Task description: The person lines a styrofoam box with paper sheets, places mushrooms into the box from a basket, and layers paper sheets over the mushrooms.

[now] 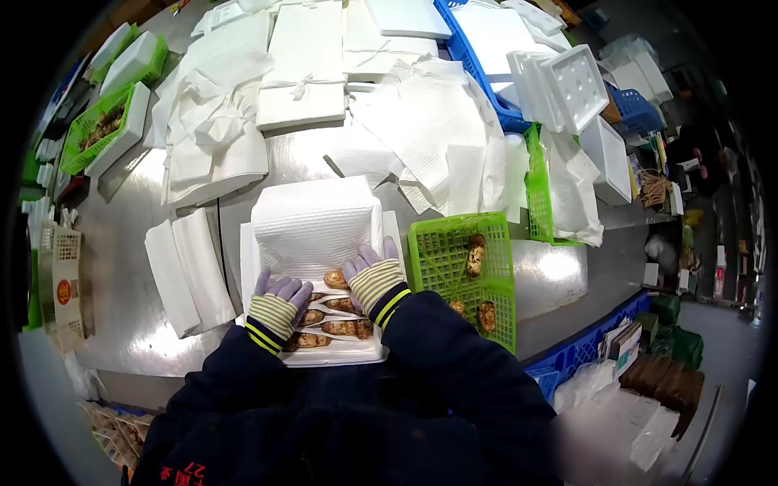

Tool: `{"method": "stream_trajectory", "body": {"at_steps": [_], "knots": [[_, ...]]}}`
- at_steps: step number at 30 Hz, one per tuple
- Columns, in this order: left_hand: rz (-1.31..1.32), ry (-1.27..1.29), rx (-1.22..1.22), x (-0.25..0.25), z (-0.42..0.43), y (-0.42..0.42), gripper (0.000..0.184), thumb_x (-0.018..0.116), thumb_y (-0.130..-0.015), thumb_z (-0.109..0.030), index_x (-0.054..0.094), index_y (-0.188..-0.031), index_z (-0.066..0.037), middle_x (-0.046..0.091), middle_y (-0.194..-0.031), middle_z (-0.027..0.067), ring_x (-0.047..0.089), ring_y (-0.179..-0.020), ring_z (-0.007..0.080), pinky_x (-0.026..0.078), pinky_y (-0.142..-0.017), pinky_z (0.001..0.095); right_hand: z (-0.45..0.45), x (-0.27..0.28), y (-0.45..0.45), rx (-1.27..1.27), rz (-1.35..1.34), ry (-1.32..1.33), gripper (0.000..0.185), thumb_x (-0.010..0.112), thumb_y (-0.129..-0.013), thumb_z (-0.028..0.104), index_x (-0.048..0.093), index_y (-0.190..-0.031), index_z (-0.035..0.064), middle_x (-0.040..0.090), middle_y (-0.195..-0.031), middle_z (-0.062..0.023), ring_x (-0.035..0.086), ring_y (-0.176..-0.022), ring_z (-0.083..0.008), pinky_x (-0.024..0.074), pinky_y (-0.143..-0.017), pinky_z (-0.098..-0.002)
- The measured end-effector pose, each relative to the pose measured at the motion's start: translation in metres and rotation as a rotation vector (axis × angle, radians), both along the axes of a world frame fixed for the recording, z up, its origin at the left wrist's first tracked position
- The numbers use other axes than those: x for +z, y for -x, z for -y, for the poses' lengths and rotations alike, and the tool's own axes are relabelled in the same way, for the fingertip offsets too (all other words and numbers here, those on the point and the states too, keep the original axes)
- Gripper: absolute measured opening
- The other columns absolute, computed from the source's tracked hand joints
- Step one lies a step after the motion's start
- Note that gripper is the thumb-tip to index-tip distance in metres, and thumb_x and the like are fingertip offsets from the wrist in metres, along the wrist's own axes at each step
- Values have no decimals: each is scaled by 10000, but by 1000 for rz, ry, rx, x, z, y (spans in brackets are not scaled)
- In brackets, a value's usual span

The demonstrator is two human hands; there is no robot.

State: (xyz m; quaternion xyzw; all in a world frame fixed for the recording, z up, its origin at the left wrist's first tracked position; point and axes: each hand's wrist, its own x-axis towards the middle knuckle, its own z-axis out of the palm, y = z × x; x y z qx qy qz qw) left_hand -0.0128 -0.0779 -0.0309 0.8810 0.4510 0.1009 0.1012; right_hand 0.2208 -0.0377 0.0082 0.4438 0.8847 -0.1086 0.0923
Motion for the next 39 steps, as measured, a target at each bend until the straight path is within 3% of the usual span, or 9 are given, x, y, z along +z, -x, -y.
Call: {"method": "stream_trajectory", "body": {"at_steps": [9,14,18,25,28,29,32,33,39], "knots": [[65,-36,28,1,0,0,379,602,-794,-218,539,-1143,-85,581,-1037,78,557,-1015,254,276,-1042,527,-15,22,-16,-138,-298,8,389,581,-781,296,552,-1074,42,574,-1053,-151,531,-1025,-302,381,-929,-429],[57,-46,27,2,0,-2,350,612,-791,-199,544,-1121,-106,585,-1055,45,558,-1024,230,281,-1034,512,-68,-7,-24,-832,-607,132,669,647,-773,408,471,-1226,-53,528,-1197,-260,498,-1146,-353,401,-969,-398],[126,-38,46,13,-3,-2,397,604,-794,-204,527,-1161,-75,549,-1127,92,513,-1092,270,319,-1011,500,-100,-39,-24,-865,-695,455,818,687,-727,499,454,-1255,-81,525,-1216,-261,521,-1137,-305,429,-929,-356],[571,-36,448,-5,-28,30,942,824,-607,-333,346,-1355,-17,341,-1379,232,357,-1262,380,299,-1059,442,-39,-33,-45,-729,-1255,395,257,714,-717,114,645,-952,35,385,-1377,-201,373,-1282,-325,342,-1044,-396],[512,60,426,0,-50,37,934,843,-593,-294,359,-1347,-30,350,-1356,210,379,-1234,358,312,-1054,407,-18,-36,-49,-699,-1519,622,260,691,-719,-56,598,-939,46,337,-1393,-215,373,-1277,-279,366,-1027,-377],[513,61,421,-24,-54,42,934,843,-593,-294,359,-1347,-30,350,-1356,210,379,-1234,358,312,-1054,407,-15,-36,-46,-661,-1611,593,371,758,-685,80,626,-1030,43,327,-1394,-225,352,-1284,-338,355,-1042,-417],[1642,950,475,-77,-67,42,663,705,-778,-284,394,-1309,-37,502,-1191,168,535,-802,245,448,-595,323,-25,-9,-35,-667,-701,286,868,774,-588,519,513,-1263,40,223,-1435,-268,245,-1322,-411,222,-1089,-491],[1999,1186,601,-77,-72,38,589,672,-824,-261,402,-1299,-40,538,-1149,152,563,-682,206,465,-465,294,-26,-7,-28,-662,-383,297,873,797,-595,429,457,-1295,32,240,-1427,-255,271,-1307,-409,238,-1087,-466],[1326,575,594,-32,-36,24,815,718,-798,-218,210,-1405,-27,473,-1256,130,462,-1169,219,365,-1000,289,-11,-28,-24,-740,-704,280,892,787,-614,211,315,-1355,59,413,-1279,-224,389,-1205,-360,312,-1036,-408]]}}
